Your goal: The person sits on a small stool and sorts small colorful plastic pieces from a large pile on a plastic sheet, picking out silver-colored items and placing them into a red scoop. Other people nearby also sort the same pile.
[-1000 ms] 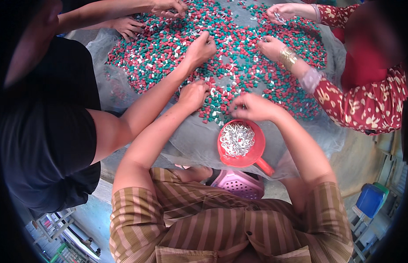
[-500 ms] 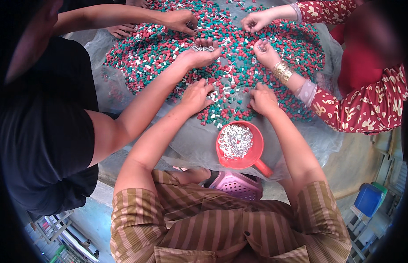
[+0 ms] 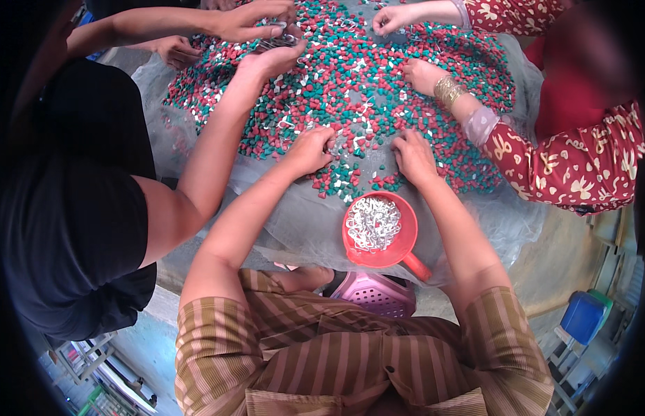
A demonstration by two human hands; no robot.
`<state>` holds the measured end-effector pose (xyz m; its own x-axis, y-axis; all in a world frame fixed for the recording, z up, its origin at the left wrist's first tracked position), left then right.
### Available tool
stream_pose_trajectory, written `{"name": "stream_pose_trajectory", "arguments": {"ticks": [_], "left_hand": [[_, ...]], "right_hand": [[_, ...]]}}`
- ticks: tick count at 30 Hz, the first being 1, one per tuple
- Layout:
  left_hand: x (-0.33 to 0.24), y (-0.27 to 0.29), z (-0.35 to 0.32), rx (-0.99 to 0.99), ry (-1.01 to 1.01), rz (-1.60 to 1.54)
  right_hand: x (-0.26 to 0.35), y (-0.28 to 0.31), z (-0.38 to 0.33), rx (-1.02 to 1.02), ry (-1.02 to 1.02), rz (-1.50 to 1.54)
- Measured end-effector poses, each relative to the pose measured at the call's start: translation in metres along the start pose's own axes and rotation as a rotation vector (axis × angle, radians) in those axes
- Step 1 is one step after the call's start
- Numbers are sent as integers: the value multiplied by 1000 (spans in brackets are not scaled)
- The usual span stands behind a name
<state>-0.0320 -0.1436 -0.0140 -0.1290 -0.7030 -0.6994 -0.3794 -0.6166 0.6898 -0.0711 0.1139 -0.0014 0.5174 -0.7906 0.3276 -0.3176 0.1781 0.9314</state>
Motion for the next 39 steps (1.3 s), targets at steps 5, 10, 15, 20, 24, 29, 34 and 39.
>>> {"name": "stream_pose_trajectory", "arguments": {"ticks": [5, 10, 15, 20, 24, 29, 34, 39], "left_hand": [[4, 6, 4, 87, 81, -455], [7, 5, 6, 79, 86, -458], [-11, 3, 4, 55, 13, 31], [-19, -5, 10, 62, 59, 206], [-19, -1, 20, -25, 141, -68], [-20, 7, 35, -130, 172, -37], [-28, 12, 54, -128, 254, 53], [-6, -22, 72, -166, 233, 269]], "right_hand": [[26, 10, -11, -4, 171, 135], [34, -8, 4, -59, 178, 170], [14, -15, 55, -151, 13, 147], [12, -14, 72, 53, -51, -4], [5, -9, 60, -6, -70, 19], [7, -13, 32, -85, -144, 21], [-5, -17, 31, -151, -231, 373], [-17, -34, 28, -297, -325, 581]]}}
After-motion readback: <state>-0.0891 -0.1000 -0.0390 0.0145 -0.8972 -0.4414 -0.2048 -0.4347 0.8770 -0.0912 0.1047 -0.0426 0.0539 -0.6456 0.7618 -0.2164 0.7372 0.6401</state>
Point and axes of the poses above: each hand's wrist, its own z-axis towards the middle knuckle, its own y-axis out of the back of the hand, x = y × z, the point moved 1 cm from there along z, towards the middle knuckle, and after that the axes turned 7 degrees about x, right-handed, at the moved point
